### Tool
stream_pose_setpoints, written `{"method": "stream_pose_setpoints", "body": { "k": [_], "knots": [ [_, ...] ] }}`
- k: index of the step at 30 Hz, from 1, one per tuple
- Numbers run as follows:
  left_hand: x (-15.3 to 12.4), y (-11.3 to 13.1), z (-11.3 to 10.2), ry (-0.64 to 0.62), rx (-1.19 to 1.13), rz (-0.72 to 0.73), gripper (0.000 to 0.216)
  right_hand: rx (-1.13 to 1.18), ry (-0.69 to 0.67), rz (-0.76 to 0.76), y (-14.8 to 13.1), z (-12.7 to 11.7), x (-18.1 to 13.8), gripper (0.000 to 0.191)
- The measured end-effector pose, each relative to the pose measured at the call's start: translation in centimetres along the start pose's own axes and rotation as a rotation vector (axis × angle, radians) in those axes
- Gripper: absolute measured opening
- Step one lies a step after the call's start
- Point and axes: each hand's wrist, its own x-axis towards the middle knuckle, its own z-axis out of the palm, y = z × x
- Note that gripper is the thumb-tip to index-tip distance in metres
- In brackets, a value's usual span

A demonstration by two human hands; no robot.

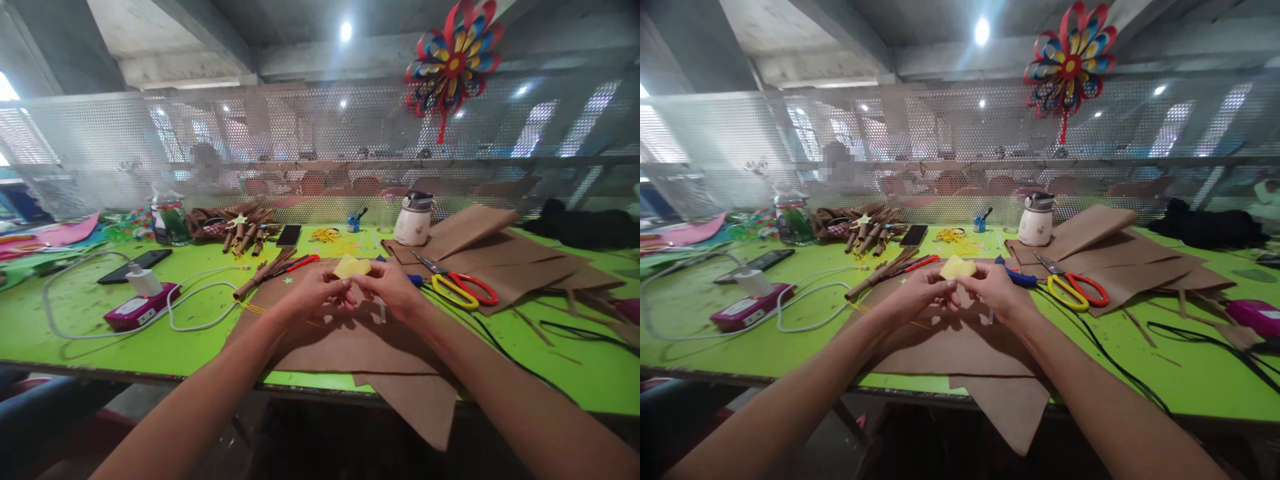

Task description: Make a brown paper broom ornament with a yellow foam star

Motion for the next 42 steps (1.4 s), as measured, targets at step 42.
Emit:
{"method": "stream_pose_setpoints", "body": {
  "k": [42],
  "knots": [
    [-0.3,0.5,0.2,0.012,-0.085,0.086,0.017,-0.379,0.27,-0.399,-1.9,-1.3,-0.2,0.019]
  ]
}}
